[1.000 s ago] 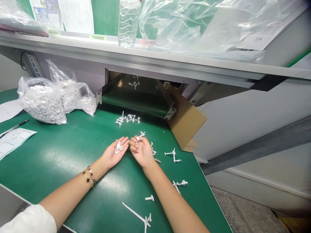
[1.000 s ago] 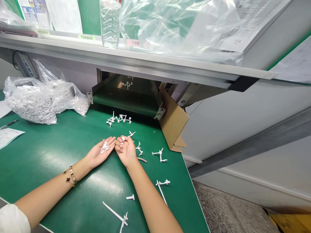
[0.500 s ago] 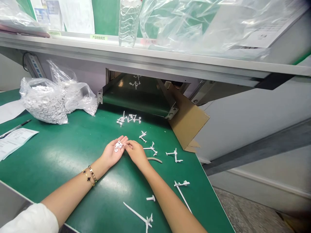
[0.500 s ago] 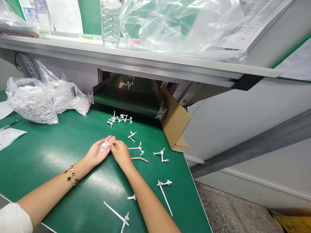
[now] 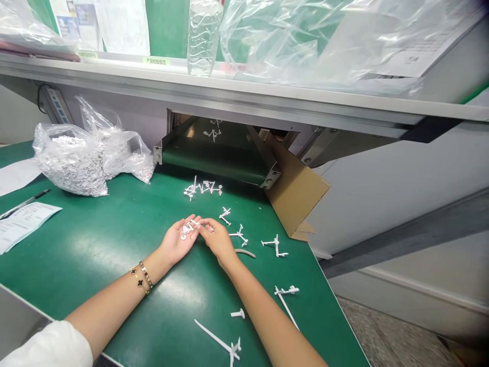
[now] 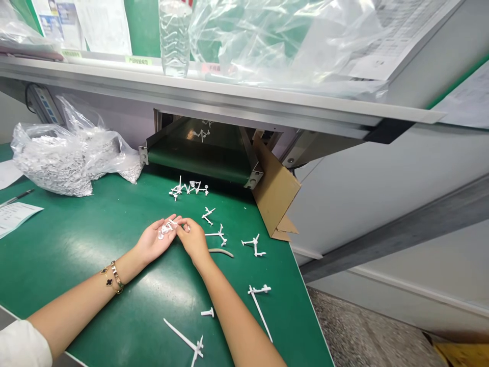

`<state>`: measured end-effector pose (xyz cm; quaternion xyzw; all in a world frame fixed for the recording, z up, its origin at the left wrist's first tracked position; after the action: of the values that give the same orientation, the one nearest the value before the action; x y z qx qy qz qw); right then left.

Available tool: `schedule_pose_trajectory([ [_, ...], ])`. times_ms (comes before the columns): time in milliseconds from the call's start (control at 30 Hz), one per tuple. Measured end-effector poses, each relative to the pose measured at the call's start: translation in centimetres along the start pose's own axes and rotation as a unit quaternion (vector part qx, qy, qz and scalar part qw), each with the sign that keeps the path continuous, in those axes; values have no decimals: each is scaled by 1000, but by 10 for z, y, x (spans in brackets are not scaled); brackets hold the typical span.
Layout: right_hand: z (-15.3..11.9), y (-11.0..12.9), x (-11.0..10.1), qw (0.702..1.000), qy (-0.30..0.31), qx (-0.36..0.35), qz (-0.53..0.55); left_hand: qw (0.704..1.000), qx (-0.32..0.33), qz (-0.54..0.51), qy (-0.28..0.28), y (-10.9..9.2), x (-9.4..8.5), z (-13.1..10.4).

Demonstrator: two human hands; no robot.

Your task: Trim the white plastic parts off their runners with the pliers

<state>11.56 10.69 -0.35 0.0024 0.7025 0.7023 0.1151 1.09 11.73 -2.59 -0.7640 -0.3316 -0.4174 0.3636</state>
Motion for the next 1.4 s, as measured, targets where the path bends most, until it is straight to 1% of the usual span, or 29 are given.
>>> schedule_pose_trajectory([
  [67, -1, -4, 1, 987, 19, 65, 143, 1000, 1, -14, 7, 0, 0, 1],
  [133, -3, -3, 3, 966, 31, 94, 237, 1000, 1, -19, 22, 1, -1, 3],
  [167, -4, -2, 3, 962, 30, 96, 255, 999, -1, -16, 29, 2, -2, 4],
  [267, -4, -2, 3, 964, 30, 94, 246, 999, -3, 3, 42, 4, -3, 6],
  [333, -2, -5, 4, 973, 32, 92, 207, 999, -4, 9, 48, 5, -2, 5],
  [400, 0, -8, 3, 990, 26, 67, 121, 999, -7, 11, 53, 6, -1, 5],
  [467, 1, -4, 0, 1000, 7, 5, 10, 998, -12, 16, 55, 6, 0, 4],
  [500, 1, 1, -2, 999, -6, -35, -38, 998, -14, 19, 56, 6, 0, 3],
  [567, -2, 11, -4, 987, -27, -106, -113, 998, -15, 20, 61, 6, 0, 3],
  [600, -3, 15, -3, 981, -32, -131, -141, 998, -16, 21, 64, 6, 0, 3],
  [633, -5, 18, -2, 975, -29, -150, -164, 997, -18, 22, 65, 5, 0, 3],
  [700, -9, 22, 4, 963, 0, -176, -204, 997, -26, 32, 68, 6, 0, 3],
  [800, -13, 20, 15, 940, 51, -208, -266, 995, -40, 57, 77, 7, 1, 2],
  [900, -14, 15, 20, 915, 75, -228, -323, 993, -49, 66, 88, 9, 2, 1],
  [967, -14, 14, 19, 909, 81, -230, -338, 992, -66, 59, 96, 12, 2, 0],
  [1033, -13, 14, 18, 911, 78, -225, -337, 990, -87, 47, 104, 14, 3, 0],
  [1133, -11, 17, 14, 932, 51, -197, -299, 990, -92, 37, 103, 15, 4, -1],
  [1167, -10, 18, 12, 944, 41, -182, -272, 990, -87, 38, 100, 15, 5, -1],
  [1233, -8, 18, 7, 972, 24, -143, -186, 992, -74, 42, 96, 14, 7, -2],
  [1300, -6, 15, 3, 995, 27, -77, -55, 993, -64, 41, 91, 13, 9, -4],
  [1333, -5, 12, 2, 998, 36, -35, 30, 993, -62, 40, 88, 13, 9, -5],
  [1367, -4, 9, 3, 991, 49, 8, 122, 994, -61, 39, 86, 12, 9, -6],
  [1400, -4, 7, 4, 974, 67, 48, 213, 994, -62, 38, 83, 12, 9, -6],
])
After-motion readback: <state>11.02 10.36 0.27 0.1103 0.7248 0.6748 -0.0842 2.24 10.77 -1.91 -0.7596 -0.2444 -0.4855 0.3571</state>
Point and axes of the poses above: each hand's wrist, its own z-axis towards the middle knuckle, its own x-axis out of the palm, y = z × x, the point moved 6 cm from there along z, towards the middle knuckle, and after that the axes turned 3 degrees about x, right-handed, at the moved point
